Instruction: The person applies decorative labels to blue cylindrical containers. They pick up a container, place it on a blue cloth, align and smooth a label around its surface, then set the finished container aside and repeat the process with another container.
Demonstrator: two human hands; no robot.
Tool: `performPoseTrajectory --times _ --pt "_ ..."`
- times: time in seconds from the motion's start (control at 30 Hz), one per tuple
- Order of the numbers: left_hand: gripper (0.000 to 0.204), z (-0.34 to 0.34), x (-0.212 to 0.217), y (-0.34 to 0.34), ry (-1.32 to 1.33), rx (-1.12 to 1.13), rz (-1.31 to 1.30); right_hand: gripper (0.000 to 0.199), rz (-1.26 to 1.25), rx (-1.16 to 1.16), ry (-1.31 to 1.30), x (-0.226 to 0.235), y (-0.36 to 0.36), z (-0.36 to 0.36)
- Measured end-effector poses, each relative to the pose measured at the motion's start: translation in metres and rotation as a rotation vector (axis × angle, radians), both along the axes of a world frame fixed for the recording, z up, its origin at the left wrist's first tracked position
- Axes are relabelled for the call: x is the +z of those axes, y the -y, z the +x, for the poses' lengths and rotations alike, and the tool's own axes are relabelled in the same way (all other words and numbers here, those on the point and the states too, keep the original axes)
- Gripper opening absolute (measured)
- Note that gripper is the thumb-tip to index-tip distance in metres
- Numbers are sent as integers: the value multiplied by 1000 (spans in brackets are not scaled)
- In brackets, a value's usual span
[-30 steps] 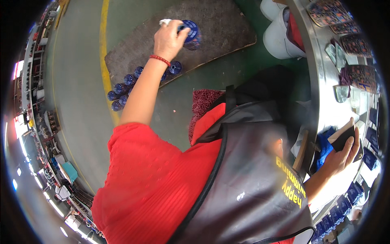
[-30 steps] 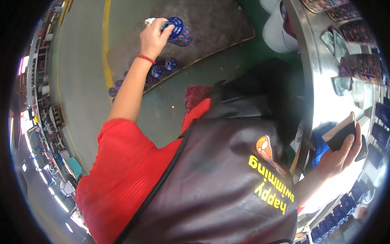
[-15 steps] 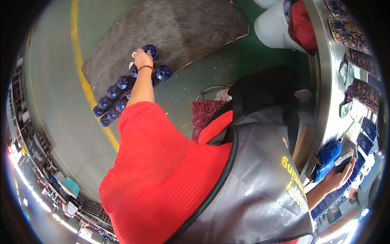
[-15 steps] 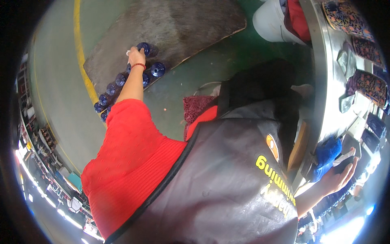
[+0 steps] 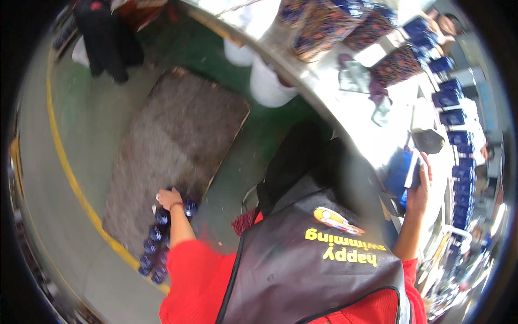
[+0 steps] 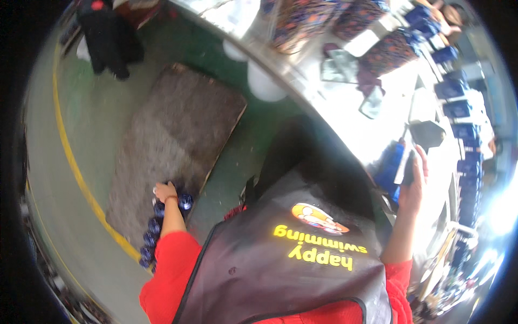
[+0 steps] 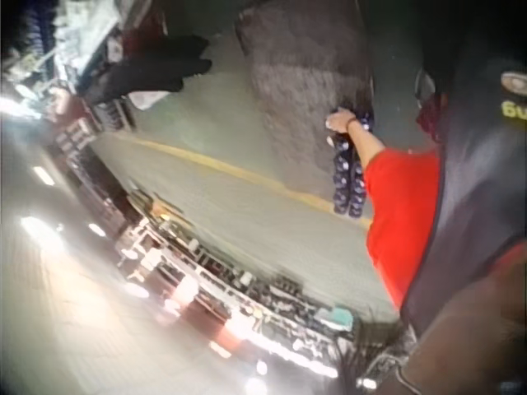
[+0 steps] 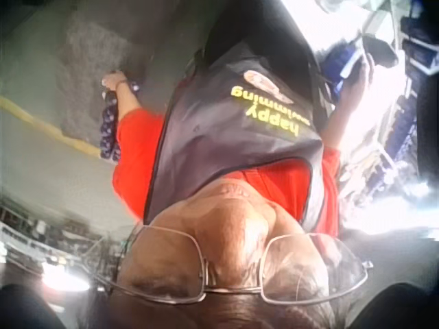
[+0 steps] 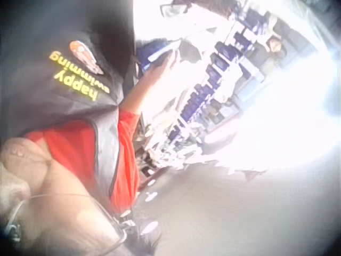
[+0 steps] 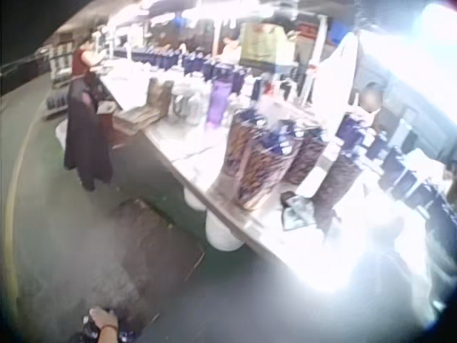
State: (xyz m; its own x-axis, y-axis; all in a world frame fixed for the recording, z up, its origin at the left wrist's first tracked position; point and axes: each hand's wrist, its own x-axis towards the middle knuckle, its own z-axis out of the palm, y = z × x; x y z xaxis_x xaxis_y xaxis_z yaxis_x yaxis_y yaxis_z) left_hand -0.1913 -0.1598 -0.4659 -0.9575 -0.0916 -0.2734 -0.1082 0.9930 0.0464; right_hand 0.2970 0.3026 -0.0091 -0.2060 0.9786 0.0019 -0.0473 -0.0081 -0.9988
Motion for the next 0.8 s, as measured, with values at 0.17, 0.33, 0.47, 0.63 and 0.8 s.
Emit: performPoseTrajectory --times 0.17,0.33,0.47,0.63,0.8 --pt "61 20 120 -158 -383 -395 770 35 -57 5 -32 1 -1 9" --pt "45 82 300 -332 -671 -907 1432 35 73 191 -282 26 -6 32" --pt "37 167 403 -403 -393 -1150 1715 37 304 95 -191 59 -13 64" --pt "37 263 437 -453 -65 -1602 1459 37 377 -158 193 103 -115 134" --pt "41 277 440 -469 -201 -1596 846 37 556 -149 498 112 -296 146"
